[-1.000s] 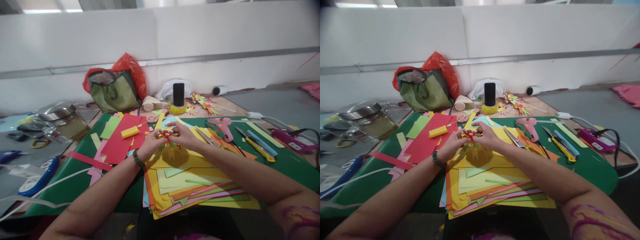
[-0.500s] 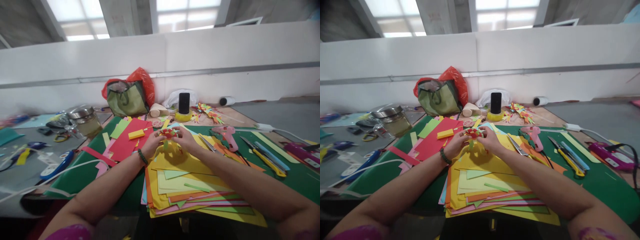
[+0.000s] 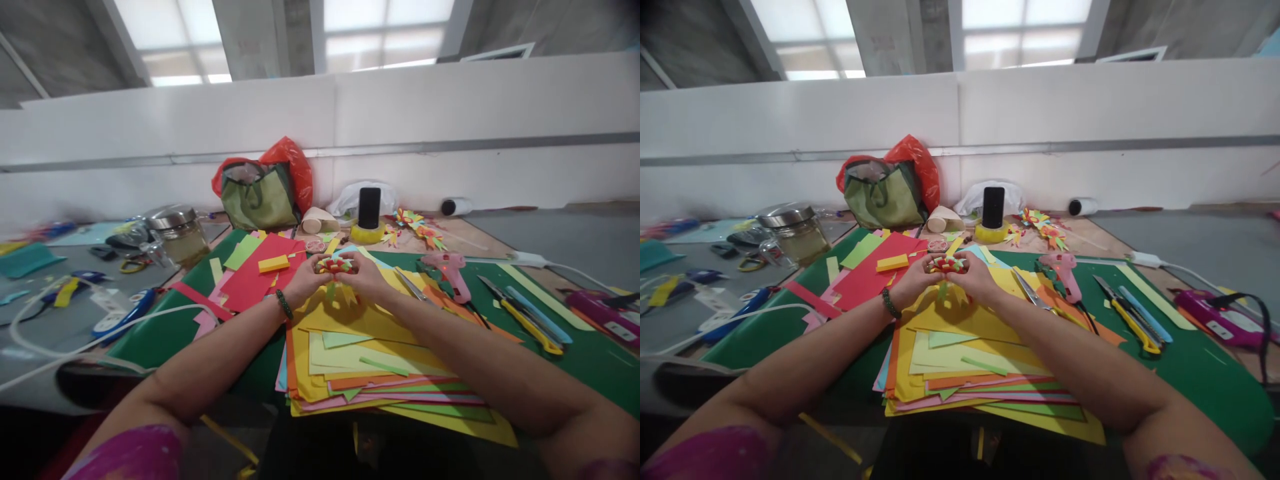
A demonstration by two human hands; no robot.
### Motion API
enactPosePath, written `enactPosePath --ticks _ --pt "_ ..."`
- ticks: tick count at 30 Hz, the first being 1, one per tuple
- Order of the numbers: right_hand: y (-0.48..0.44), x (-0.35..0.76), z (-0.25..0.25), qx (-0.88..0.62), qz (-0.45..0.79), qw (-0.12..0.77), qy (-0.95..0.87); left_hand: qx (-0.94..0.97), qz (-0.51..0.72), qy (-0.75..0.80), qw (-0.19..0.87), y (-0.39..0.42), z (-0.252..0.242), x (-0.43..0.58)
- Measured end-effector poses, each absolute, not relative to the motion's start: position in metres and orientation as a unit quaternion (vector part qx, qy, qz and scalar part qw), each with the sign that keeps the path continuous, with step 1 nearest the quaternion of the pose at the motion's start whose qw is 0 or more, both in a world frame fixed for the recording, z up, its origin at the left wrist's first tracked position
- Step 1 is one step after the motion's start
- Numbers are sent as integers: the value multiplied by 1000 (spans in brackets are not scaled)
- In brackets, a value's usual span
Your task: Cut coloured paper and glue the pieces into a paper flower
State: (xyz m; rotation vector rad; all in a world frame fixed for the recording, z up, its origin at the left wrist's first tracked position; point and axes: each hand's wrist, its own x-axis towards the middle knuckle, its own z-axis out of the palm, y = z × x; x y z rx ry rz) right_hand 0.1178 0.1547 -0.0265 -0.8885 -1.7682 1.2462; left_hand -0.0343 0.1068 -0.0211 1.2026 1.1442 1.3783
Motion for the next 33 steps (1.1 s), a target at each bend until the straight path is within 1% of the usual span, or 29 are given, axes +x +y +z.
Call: enactPosePath --ticks 7,13,17,19,25,33 --pt "157 120 -25 -346 501 406 -682 484 524 487 504 108 -24 -34" --pt "160 120 -26 -347 540 410 -648 501 550 466 479 106 -22 -32" --pt "161 121 -24 -343 545 428 -634 468 548 437 538 104 -19 -33" --pt "161 121 -24 -338 545 435 -632 456 552 433 547 104 -19 -34" --pt "157 119 -24 -324 544 438 -638 487 579 449 476 108 -27 -31" --pt "157 121 -18 -319 543 462 -624 525 575 446 442 106 -27 -30"
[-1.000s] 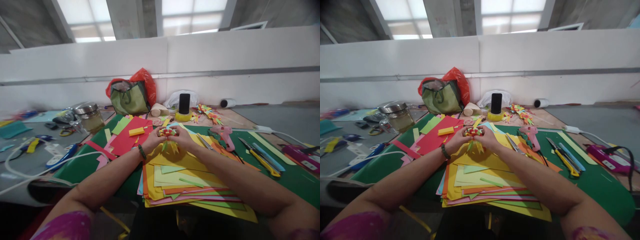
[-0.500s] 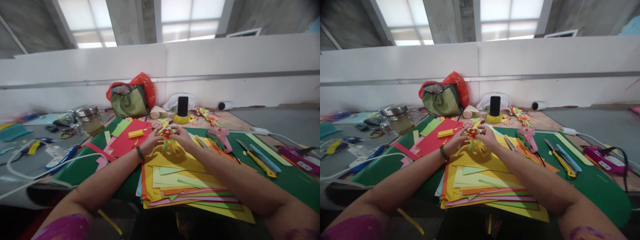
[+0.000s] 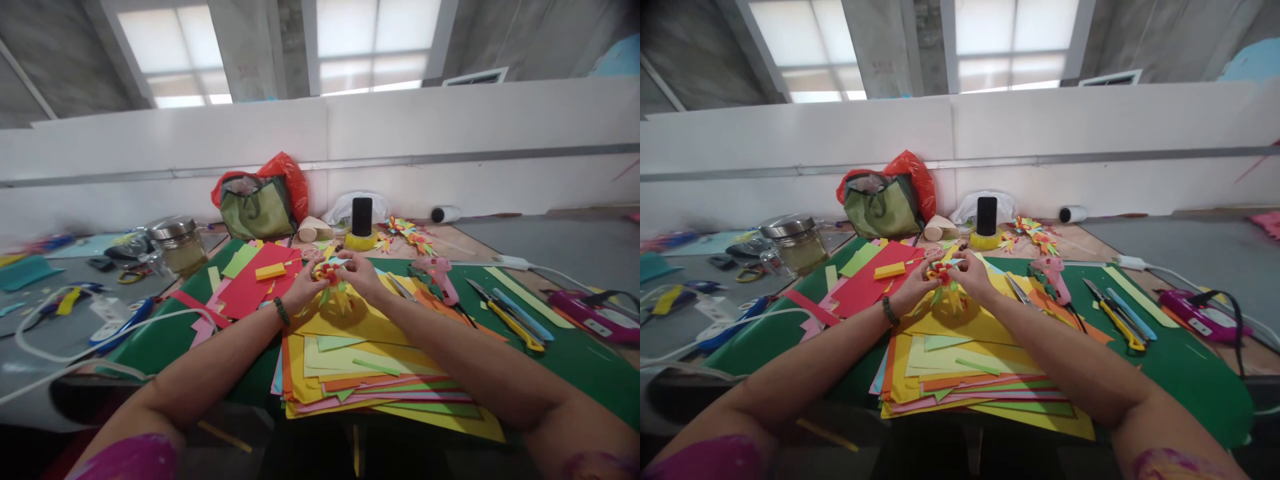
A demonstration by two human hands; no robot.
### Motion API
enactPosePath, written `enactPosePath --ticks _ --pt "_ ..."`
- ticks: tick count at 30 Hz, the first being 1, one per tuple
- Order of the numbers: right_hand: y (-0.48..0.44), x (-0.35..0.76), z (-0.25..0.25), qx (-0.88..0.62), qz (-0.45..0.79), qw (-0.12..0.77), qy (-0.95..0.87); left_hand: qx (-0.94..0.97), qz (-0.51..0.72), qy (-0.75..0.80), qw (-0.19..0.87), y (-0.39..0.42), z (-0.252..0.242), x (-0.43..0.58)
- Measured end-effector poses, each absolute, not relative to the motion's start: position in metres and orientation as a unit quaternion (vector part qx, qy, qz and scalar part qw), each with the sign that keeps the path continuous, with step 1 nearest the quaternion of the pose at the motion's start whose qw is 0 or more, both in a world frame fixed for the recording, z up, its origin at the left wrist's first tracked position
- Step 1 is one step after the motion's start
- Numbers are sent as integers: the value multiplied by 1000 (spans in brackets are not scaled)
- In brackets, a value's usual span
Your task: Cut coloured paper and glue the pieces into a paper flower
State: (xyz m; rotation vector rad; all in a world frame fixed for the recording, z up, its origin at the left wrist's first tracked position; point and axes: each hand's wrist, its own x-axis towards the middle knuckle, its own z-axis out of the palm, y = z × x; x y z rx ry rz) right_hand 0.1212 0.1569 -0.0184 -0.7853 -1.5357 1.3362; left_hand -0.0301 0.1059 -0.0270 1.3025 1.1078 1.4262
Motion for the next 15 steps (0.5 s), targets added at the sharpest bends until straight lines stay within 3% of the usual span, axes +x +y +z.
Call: enactPosePath --ticks 9,15 --pt "154 121 -18 -315 564 435 -627 523 584 433 445 106 -24 -30" --pt "157 121 -19 -322 546 464 -619 500 567 403 515 100 -18 -31"
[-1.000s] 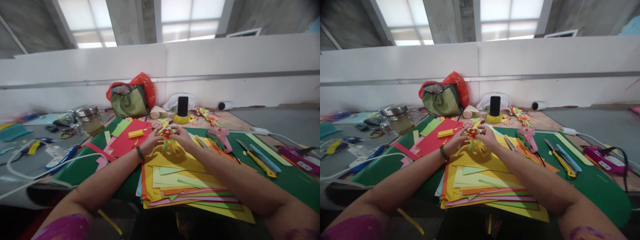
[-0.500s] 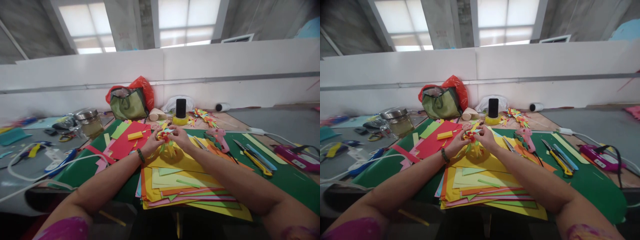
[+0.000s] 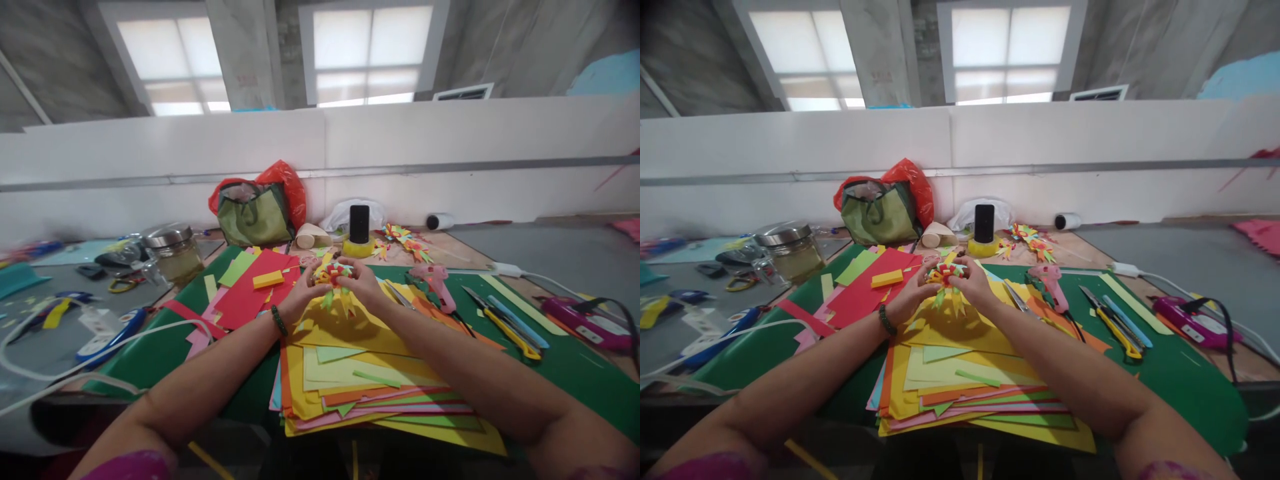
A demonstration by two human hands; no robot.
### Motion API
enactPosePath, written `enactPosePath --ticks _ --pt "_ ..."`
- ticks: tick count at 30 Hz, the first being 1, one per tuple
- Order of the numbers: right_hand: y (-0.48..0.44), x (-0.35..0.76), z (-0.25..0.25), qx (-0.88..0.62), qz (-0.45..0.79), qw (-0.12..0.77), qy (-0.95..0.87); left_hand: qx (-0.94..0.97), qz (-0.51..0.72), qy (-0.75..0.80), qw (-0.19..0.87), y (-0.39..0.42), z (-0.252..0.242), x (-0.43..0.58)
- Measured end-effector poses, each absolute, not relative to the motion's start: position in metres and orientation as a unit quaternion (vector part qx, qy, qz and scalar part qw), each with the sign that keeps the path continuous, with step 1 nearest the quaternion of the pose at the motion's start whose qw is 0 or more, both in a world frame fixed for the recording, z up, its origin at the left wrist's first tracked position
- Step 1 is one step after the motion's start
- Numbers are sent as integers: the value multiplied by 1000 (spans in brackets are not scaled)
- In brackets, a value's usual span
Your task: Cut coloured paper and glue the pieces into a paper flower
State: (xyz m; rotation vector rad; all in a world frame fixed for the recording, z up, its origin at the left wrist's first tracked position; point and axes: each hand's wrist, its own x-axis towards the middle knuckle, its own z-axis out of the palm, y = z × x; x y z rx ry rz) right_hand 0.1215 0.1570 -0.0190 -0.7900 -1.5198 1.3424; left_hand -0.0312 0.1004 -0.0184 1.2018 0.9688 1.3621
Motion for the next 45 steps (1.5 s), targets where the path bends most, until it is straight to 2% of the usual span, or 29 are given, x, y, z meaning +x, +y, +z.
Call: enactPosePath --ticks 4,15,19,26,34,45 --pt "158 121 -21 -329 533 479 -615 470 570 414 532 104 -22 -32" --pt "156 123 -16 -324 580 436 -607 465 616 424 475 106 -26 -30" --pt "154 120 -18 -317 560 433 -632 490 610 415 465 105 -27 -27" --pt "156 120 -22 -317 531 452 -643 475 601 397 505 100 -25 -21" --pt "160 121 -25 -316 542 437 -645 474 615 412 477 103 -26 -26" --pt "162 122 -25 -324 520 439 -657 472 605 406 497 100 -27 -23"
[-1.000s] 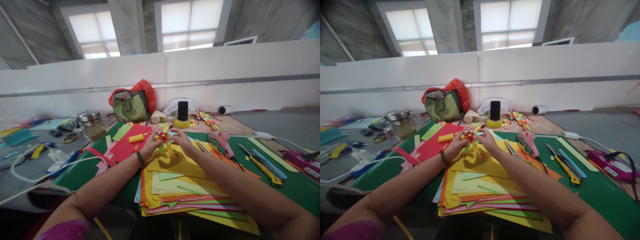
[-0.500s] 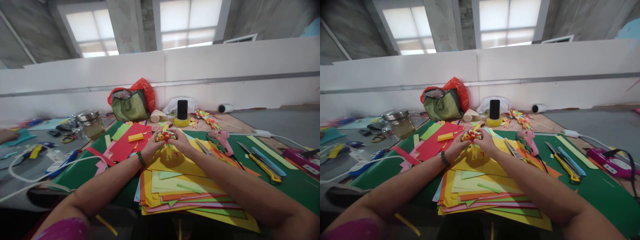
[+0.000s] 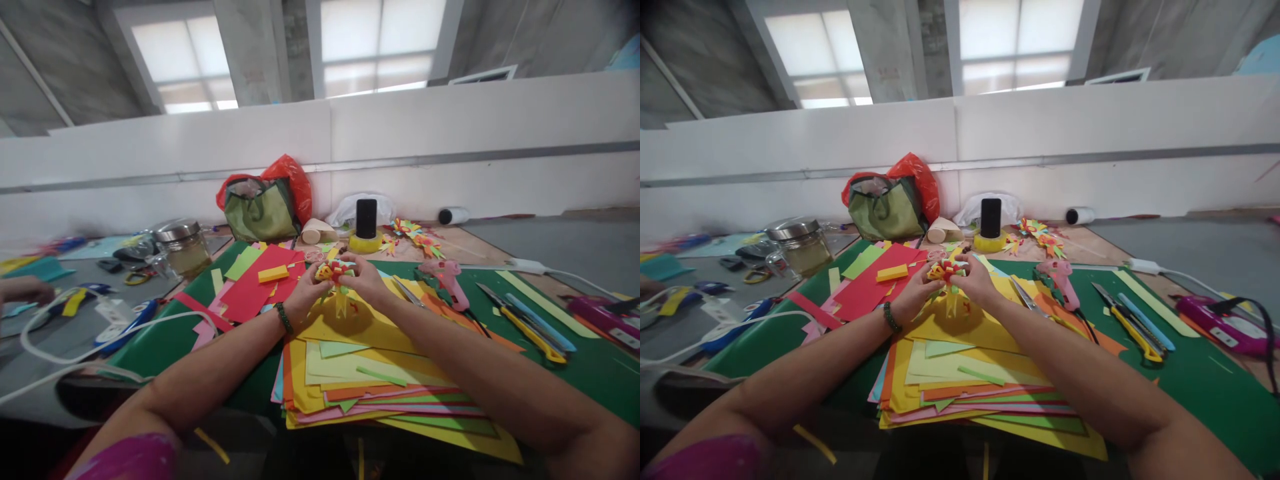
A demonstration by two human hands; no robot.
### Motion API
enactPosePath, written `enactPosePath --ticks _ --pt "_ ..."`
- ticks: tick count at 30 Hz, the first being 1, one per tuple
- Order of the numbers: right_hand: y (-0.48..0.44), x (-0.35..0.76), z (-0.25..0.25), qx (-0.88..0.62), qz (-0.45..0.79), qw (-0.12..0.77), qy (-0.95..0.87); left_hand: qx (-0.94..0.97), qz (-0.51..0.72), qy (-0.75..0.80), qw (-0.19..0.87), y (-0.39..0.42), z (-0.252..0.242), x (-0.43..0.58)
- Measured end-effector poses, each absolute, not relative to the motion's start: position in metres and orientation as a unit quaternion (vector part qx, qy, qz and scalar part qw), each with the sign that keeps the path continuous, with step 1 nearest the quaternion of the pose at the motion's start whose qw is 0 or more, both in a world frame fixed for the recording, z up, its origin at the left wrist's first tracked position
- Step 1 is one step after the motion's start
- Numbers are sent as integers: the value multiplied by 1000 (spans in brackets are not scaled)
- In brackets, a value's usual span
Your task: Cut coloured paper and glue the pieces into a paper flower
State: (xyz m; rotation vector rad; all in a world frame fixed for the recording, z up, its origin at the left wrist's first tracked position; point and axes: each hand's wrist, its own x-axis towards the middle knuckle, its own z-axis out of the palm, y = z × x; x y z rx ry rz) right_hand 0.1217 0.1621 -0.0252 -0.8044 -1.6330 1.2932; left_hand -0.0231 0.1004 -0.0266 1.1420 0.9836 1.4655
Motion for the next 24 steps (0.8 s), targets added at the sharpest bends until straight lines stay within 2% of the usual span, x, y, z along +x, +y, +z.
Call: enactPosePath --ticks 13,20,24 --pt "161 121 -26 -319 503 431 -678 442 600 435 505 95 -18 -20" --pt "161 124 -20 -307 504 486 -645 383 568 406 605 94 -13 -24" --pt "156 125 -18 -301 490 468 -672 373 551 434 607 96 -15 -23"
